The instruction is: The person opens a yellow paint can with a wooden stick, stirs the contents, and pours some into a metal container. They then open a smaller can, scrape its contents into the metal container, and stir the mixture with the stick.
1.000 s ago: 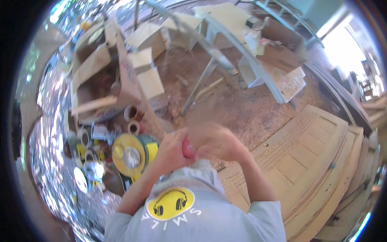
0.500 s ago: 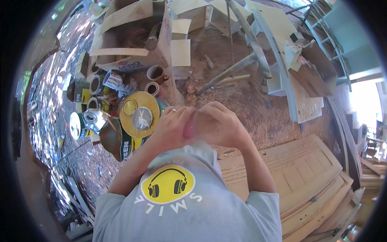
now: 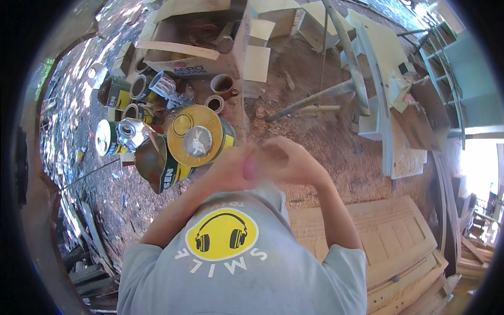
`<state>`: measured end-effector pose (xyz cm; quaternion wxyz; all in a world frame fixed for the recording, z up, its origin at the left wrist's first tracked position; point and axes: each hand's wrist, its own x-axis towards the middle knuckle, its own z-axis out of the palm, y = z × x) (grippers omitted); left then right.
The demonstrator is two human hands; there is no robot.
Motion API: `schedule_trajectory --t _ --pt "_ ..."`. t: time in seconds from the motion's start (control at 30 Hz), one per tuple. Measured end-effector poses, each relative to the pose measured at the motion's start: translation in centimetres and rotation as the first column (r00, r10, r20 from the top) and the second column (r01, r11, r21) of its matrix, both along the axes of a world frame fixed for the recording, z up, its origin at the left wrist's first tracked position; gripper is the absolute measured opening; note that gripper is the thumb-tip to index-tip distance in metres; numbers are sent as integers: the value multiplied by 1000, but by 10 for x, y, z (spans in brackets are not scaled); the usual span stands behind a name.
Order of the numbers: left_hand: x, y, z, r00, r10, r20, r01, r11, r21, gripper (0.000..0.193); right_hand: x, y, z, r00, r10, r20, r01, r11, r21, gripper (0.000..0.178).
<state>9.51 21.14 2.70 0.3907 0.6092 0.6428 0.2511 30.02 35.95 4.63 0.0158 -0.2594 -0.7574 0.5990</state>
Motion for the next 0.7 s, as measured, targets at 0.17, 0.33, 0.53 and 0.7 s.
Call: schedule_trajectory --t 0.17,0.33,0.53,0.7 --pt "4 -10 -20 948 184 259 -185 982 -19 67 -6 -8 -10 931 -283 -230 347 882 320 61" --pt "8 4 -17 953 267 145 -288 944 158 66 -20 -43 -34 906 121 -406 147 809 569 60" --pt "7 25 -3 923 329 201 -359 924 134 61 -28 -75 -25 919 -384 -85 383 825 416 55" --pt "11 44 -2 969 232 87 -246 948 203 64 -30 -68 -36 868 -377 -322 495 693 524 63"
